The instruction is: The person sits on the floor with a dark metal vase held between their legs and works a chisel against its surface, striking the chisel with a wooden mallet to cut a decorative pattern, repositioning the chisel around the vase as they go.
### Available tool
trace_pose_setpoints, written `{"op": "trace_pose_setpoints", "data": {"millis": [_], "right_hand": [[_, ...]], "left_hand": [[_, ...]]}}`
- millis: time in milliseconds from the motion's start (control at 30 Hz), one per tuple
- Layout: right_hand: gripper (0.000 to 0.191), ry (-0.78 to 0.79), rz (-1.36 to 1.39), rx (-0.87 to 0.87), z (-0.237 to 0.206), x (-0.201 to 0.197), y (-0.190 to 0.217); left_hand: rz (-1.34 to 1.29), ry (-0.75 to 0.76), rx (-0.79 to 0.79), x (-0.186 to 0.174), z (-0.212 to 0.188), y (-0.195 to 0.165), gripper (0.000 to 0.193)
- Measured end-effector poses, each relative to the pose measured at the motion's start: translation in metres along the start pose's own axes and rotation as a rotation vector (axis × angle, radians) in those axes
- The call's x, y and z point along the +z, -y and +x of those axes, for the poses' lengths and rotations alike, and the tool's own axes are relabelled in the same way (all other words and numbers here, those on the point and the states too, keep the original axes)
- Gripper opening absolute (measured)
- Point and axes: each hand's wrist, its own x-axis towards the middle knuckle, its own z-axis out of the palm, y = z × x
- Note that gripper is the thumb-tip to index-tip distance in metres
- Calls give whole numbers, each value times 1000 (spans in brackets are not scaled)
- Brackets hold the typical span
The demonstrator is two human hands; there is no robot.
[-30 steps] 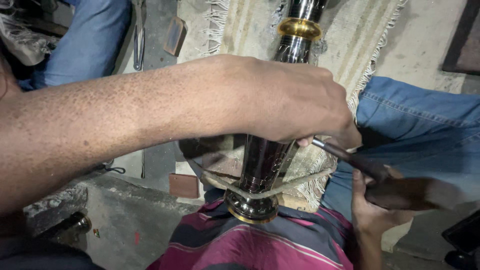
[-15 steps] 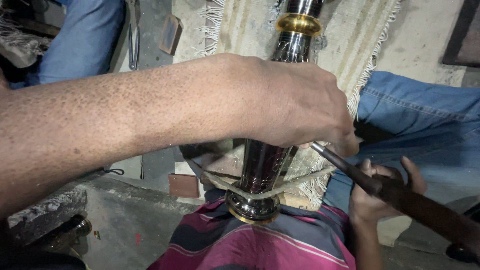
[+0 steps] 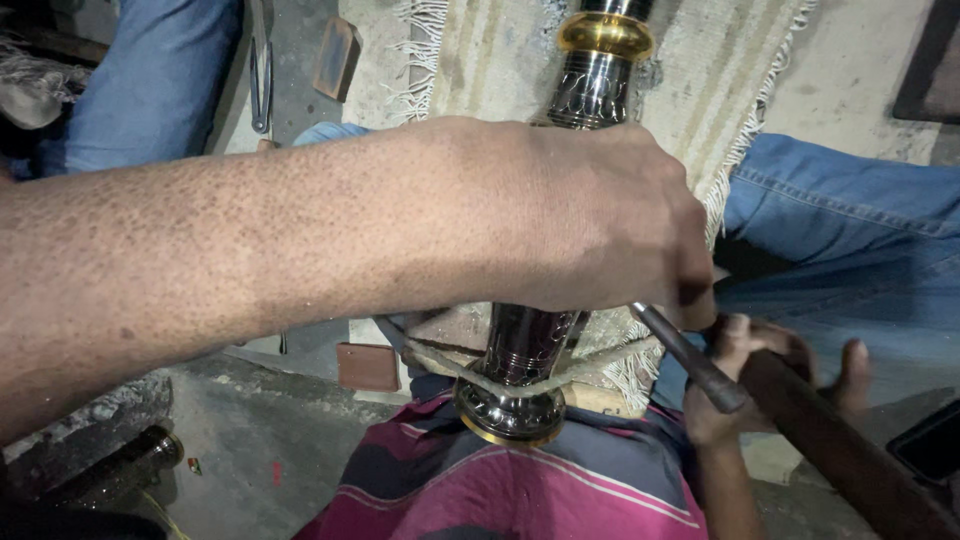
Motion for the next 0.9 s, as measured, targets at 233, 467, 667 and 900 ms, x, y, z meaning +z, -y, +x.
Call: {"op": "trace_pose_setpoints", "data": {"millis": [233,467,667,900], "right_hand": [[56,-113,223,-172,15,-3,12],[49,69,417,-70,33,-16,0],[44,116,483,-36,53,-35,-1],[32,239,281,-157,87,-59,34]], "left_hand": [[-1,-60,-56,-9,-7,-10,26],[43,-90,-111,-18,-18,-11,39],[117,-124,-152,-13,-31,-11,51],[1,-369,-197,-1,-50,-20,46]]}}
